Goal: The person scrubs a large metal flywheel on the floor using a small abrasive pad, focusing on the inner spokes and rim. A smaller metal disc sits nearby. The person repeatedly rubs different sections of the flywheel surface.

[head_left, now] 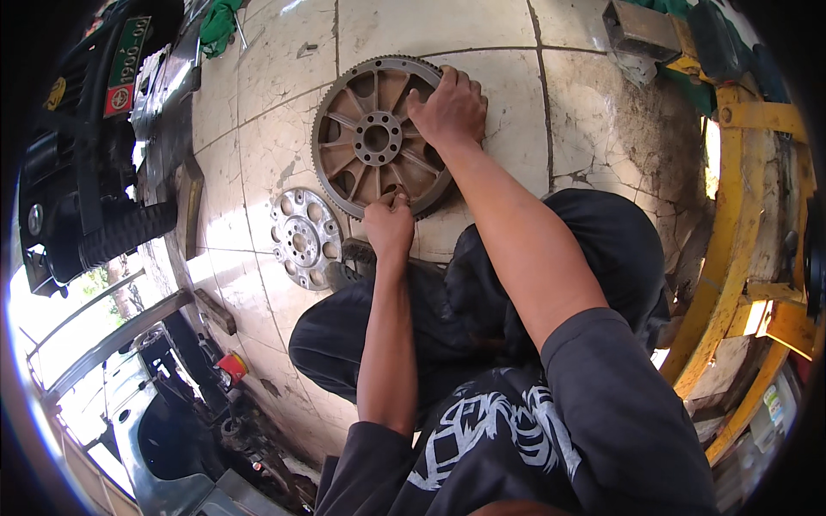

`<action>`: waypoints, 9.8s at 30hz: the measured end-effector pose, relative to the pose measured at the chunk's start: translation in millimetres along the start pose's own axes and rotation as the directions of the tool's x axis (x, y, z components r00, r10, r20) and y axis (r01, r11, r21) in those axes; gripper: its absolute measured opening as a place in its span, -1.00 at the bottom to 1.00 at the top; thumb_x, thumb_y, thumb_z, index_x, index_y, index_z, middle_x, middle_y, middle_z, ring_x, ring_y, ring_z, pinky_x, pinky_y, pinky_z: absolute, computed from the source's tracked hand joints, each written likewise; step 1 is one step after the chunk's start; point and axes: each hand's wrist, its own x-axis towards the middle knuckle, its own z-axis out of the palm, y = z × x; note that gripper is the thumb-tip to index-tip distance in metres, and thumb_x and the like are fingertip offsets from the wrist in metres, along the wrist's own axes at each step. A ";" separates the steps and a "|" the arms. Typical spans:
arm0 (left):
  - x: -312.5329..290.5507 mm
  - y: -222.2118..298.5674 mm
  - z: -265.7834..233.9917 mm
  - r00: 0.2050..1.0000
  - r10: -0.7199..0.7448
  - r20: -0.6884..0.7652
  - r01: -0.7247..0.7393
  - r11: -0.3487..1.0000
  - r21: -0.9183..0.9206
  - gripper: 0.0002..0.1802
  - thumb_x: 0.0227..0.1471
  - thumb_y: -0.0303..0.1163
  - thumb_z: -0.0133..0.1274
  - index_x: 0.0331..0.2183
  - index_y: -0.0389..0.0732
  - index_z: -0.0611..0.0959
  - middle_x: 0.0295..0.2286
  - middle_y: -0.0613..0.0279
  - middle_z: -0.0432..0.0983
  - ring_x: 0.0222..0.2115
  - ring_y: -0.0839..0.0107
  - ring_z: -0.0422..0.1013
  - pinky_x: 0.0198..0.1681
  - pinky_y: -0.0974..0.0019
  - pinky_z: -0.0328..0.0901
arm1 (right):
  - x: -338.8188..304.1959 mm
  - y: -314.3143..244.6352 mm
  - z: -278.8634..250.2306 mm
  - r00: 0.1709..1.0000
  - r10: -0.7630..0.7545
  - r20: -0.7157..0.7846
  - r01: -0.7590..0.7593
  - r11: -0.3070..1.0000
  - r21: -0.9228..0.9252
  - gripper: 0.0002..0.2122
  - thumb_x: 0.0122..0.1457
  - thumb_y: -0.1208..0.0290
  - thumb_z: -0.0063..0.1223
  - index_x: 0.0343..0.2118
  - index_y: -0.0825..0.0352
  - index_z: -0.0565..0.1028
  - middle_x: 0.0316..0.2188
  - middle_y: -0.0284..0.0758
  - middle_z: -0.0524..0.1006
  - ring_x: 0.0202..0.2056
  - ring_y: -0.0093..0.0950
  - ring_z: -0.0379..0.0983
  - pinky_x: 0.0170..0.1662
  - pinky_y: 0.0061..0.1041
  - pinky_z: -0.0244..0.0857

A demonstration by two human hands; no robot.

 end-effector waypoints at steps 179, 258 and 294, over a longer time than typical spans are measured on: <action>97.8 -47.3 6.1 0.920 -0.036 -0.390 -0.069 0.965 -0.252 -0.20 0.12 0.09 0.20 0.35 0.22 0.42 0.34 -0.17 0.17 0.30 -0.22 0.20 0.29 -0.22 0.18 | -98.4 -50.7 -19.7 0.531 -0.419 0.736 0.806 0.518 -0.286 -0.87 0.15 0.50 0.20 -0.31 0.41 0.71 -0.23 0.04 0.54 -0.17 0.10 0.60 -0.08 0.01 0.49; 121.1 -57.9 7.0 0.900 -0.164 -0.403 0.013 0.936 -0.351 -0.28 0.35 0.08 -0.08 0.28 -0.27 0.44 0.16 -0.05 0.46 0.20 -0.02 0.31 0.34 -0.07 0.12 | -100.8 -26.9 -1.0 0.564 -0.737 0.371 0.778 0.626 0.060 -0.88 0.10 0.42 0.38 -0.27 0.17 0.76 -0.47 -0.26 0.60 -0.41 -0.22 0.58 -0.32 -0.23 0.42; 121.3 -59.0 7.2 0.899 -0.174 -0.402 0.013 0.928 -0.372 -0.24 0.35 0.16 -0.08 0.29 -0.24 0.45 0.17 -0.11 0.46 0.23 -0.11 0.30 0.32 -0.11 0.18 | -94.5 -19.6 7.8 0.583 -0.765 0.274 0.784 0.618 0.057 -0.84 0.12 0.41 0.36 -0.22 0.08 0.76 -0.47 -0.27 0.56 -0.42 -0.21 0.55 -0.33 -0.26 0.41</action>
